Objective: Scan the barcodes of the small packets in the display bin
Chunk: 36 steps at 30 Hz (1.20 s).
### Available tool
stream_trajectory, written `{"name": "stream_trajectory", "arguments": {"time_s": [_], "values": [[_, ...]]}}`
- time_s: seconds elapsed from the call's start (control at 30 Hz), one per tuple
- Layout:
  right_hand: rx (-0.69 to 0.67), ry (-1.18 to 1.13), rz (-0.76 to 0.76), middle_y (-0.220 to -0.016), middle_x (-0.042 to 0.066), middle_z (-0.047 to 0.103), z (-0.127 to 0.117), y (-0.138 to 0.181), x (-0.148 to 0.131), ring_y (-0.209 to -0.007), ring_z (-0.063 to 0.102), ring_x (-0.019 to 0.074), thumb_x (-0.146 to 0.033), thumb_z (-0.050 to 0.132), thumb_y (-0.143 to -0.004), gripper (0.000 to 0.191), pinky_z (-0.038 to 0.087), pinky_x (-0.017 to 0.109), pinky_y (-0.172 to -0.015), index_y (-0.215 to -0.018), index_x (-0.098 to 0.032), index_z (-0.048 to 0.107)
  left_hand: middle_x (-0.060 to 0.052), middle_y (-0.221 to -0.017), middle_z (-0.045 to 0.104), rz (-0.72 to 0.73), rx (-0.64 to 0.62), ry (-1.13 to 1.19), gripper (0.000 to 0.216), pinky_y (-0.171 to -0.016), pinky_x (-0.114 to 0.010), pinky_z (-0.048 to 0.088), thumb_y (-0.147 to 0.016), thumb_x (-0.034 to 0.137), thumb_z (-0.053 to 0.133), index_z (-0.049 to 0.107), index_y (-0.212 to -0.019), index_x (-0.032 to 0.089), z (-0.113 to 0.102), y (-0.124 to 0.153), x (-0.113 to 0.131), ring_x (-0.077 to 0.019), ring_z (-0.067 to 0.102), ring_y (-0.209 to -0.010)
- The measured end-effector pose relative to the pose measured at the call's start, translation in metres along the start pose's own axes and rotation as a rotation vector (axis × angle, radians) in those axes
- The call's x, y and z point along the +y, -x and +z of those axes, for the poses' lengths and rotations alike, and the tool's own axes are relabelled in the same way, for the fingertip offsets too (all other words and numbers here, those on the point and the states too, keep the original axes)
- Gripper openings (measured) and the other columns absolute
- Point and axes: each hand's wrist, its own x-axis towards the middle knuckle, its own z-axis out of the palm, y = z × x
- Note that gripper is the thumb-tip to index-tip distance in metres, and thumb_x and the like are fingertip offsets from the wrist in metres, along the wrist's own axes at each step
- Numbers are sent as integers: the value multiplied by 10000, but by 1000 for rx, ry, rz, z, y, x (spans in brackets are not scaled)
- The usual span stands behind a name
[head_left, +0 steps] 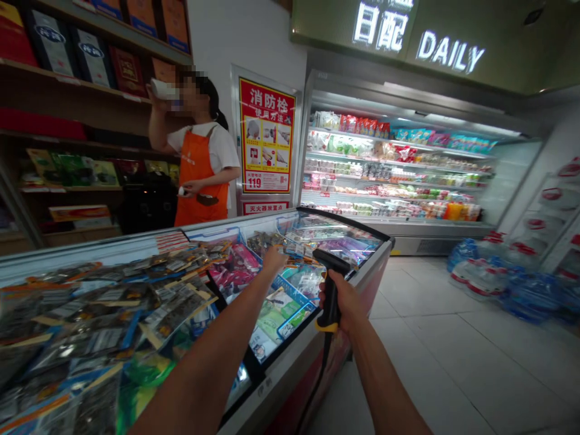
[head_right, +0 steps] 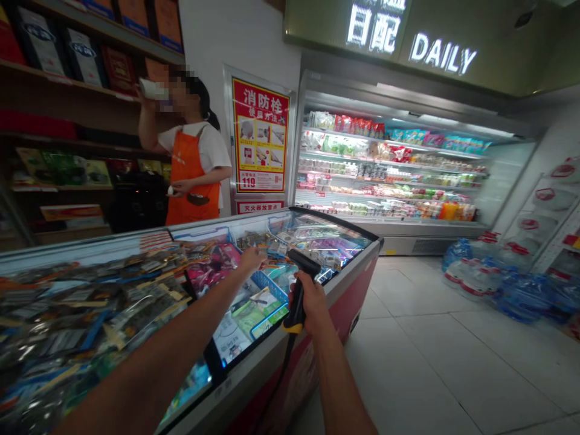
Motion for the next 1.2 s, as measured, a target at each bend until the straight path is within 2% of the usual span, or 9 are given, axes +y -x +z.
{"name": "stream_trajectory", "arguments": {"time_s": [0.2, 0.3, 0.5, 0.63, 0.77, 0.87, 1.0, 1.1, 1.2], "values": [[-101, 62, 54, -482, -49, 527, 46, 28, 20, -360, 467, 82, -393, 629, -648, 254, 387, 203, -328, -713, -170, 526, -131, -934, 670, -31, 74, -367, 271, -730, -320, 441, -661, 165, 564, 628, -923, 138, -100, 45, -27, -253, 612, -884], [-142, 97, 76, -464, -50, 514, 64, 41, 32, -352, 460, 85, -380, 601, -669, 230, 380, 205, -321, -712, -167, 528, -111, -965, 671, -14, 72, -498, 304, -754, -304, 433, -690, 184, 533, 624, -979, 164, -139, 67, -41, -238, 606, -909], [-188, 146, 90, -455, -48, 506, 84, 56, 48, -345, 451, 88, -371, 582, -676, 219, 373, 212, -308, -698, -160, 531, -128, -997, 664, 6, 37, -761, 290, -727, -284, 443, -717, 218, 486, 638, -957, 163, -189, 90, -48, -242, 613, -918], [-195, 164, 82, -451, -50, 501, 90, 60, 50, -345, 449, 88, -374, 584, -674, 222, 377, 214, -309, -692, -159, 533, -153, -990, 667, -67, -88, -873, 303, -701, -306, 454, -643, 274, 572, 658, -906, 149, -213, 99, -48, -284, 620, -901], [-219, 166, 72, -456, -52, 503, 93, 62, 50, -346, 448, 86, -381, 585, -672, 232, 380, 213, -313, -714, -160, 533, -143, -981, 673, -113, -169, -903, 395, -676, -319, 456, -497, 280, 692, 669, -874, 161, -222, 105, -53, -314, 620, -883], [-231, 150, 69, -464, -53, 508, 95, 64, 47, -352, 452, 85, -393, 596, -662, 247, 379, 209, -318, -720, -163, 527, -98, -852, 688, -103, -144, -772, 282, -645, -284, 442, -476, 212, 691, 658, -752, 164, -220, 103, -57, -284, 628, -824], [-239, 118, 65, -459, -53, 508, 95, 66, 40, -354, 450, 84, -403, 612, -646, 270, 382, 207, -325, -733, -162, 529, -1, -607, 619, -66, -15, -253, 188, -585, -251, 421, -502, 183, 661, 608, -682, 166, -209, 92, -58, -205, 608, -671], [-252, 65, 64, -474, -51, 519, 93, 67, 32, -365, 459, 83, -416, 610, -647, 283, 387, 202, -334, -751, -166, 526, 25, -574, 583, -61, 92, 209, 200, -583, -250, 425, -500, 176, 669, 574, -675, 157, -188, 83, -53, -154, 570, -595], [-254, 39, 59, -478, -49, 524, 91, 66, 25, -367, 465, 84, -423, 612, -644, 289, 390, 203, -335, -749, -170, 520, 30, -564, 564, -91, 144, 421, 190, -564, -254, 424, -510, 162, 670, 551, -658, 151, -160, 75, -45, -126, 536, -544]]}}
